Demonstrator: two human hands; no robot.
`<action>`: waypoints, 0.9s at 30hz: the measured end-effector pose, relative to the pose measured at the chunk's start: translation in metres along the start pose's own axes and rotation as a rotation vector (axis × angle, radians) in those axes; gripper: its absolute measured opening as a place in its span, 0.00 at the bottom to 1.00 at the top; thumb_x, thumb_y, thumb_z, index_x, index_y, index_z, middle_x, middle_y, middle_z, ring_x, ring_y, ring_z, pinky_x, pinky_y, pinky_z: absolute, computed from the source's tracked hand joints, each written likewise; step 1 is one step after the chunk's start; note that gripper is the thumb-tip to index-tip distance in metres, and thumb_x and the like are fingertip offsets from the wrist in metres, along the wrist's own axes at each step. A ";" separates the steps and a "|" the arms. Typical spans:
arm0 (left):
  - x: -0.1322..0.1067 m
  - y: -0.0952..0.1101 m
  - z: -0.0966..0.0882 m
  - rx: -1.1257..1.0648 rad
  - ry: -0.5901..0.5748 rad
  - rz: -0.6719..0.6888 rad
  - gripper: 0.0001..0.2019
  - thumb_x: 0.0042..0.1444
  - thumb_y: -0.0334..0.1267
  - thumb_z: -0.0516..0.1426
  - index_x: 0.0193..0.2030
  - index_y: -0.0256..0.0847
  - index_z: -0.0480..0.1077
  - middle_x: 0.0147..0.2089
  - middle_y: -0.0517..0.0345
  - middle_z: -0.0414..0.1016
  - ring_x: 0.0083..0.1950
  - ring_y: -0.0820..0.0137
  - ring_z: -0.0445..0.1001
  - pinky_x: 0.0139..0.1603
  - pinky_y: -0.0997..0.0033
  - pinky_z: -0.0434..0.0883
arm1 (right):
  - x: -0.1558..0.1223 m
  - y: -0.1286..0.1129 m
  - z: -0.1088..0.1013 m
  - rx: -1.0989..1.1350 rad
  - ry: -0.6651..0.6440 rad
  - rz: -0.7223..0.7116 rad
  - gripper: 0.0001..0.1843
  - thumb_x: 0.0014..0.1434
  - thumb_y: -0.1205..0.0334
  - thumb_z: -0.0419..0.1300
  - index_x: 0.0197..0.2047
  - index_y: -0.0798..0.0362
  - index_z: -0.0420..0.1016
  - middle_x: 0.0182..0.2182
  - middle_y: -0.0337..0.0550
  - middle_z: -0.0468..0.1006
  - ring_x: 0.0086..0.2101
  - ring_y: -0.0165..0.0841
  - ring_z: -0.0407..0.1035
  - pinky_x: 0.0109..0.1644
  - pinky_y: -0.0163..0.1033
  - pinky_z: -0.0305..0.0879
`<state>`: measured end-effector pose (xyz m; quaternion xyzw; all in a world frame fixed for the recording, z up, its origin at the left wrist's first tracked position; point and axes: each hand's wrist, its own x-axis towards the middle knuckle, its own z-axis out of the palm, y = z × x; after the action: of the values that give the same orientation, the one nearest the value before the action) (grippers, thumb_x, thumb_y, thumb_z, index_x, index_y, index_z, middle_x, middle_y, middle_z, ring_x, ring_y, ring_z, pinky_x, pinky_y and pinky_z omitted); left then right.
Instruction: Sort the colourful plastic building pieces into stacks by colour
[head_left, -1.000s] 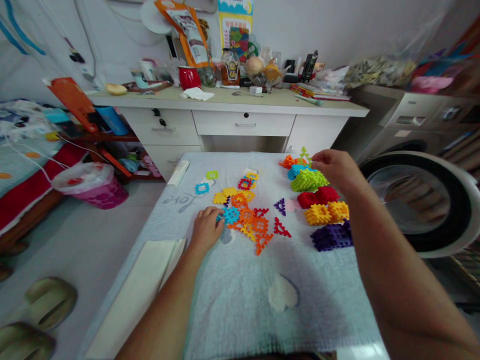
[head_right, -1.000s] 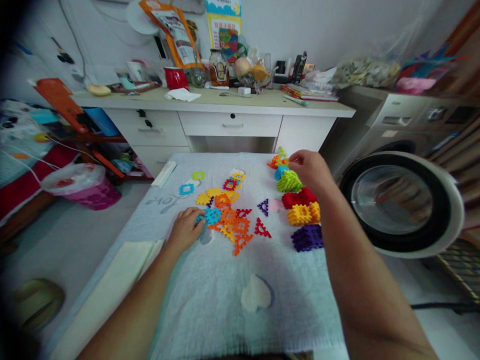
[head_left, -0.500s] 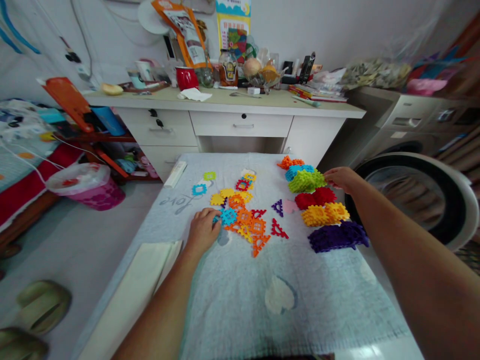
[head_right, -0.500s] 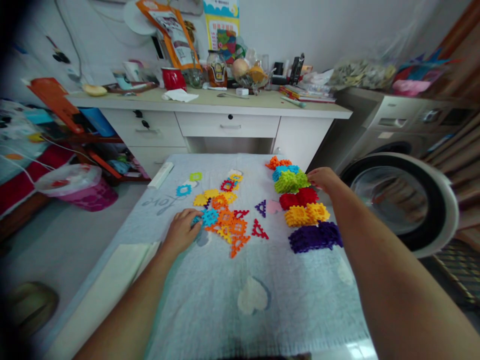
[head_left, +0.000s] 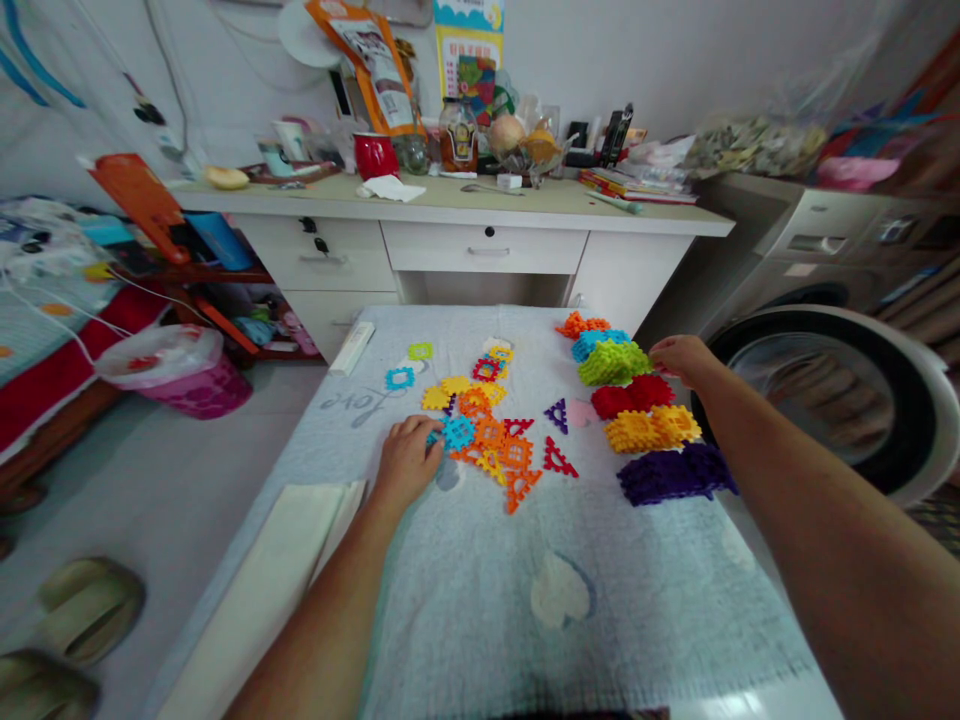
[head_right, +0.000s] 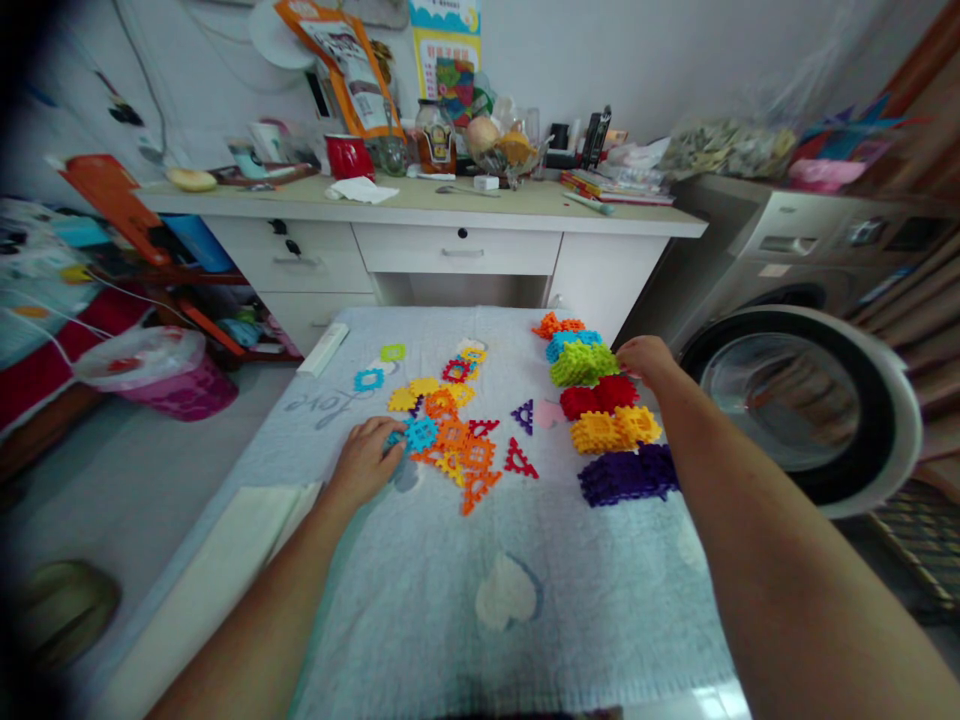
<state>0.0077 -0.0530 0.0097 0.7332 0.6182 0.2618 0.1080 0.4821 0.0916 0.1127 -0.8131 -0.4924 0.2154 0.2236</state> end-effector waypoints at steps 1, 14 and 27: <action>0.000 0.000 0.000 -0.001 0.000 -0.002 0.13 0.58 0.38 0.53 0.46 0.42 0.75 0.50 0.49 0.76 0.52 0.57 0.72 0.56 0.53 0.67 | -0.002 -0.002 -0.002 -0.031 0.013 -0.006 0.09 0.55 0.72 0.60 0.25 0.54 0.74 0.17 0.38 0.70 0.20 0.27 0.66 0.28 0.32 0.65; 0.000 0.002 -0.002 -0.020 0.009 -0.016 0.11 0.57 0.37 0.55 0.44 0.44 0.75 0.48 0.51 0.76 0.51 0.59 0.73 0.56 0.55 0.68 | -0.073 -0.152 0.007 -0.207 0.076 -0.561 0.11 0.57 0.66 0.59 0.41 0.57 0.81 0.31 0.45 0.80 0.31 0.31 0.72 0.39 0.36 0.66; 0.002 -0.001 -0.003 -0.175 0.194 -0.163 0.14 0.54 0.29 0.52 0.43 0.42 0.75 0.48 0.49 0.75 0.55 0.58 0.72 0.61 0.52 0.67 | -0.126 -0.216 0.216 -0.419 -0.387 -0.944 0.24 0.65 0.65 0.50 0.63 0.47 0.71 0.65 0.45 0.69 0.61 0.46 0.62 0.63 0.52 0.58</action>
<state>0.0051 -0.0516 0.0123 0.6396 0.6581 0.3746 0.1323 0.1536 0.1011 0.0791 -0.4766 -0.8680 0.1349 0.0348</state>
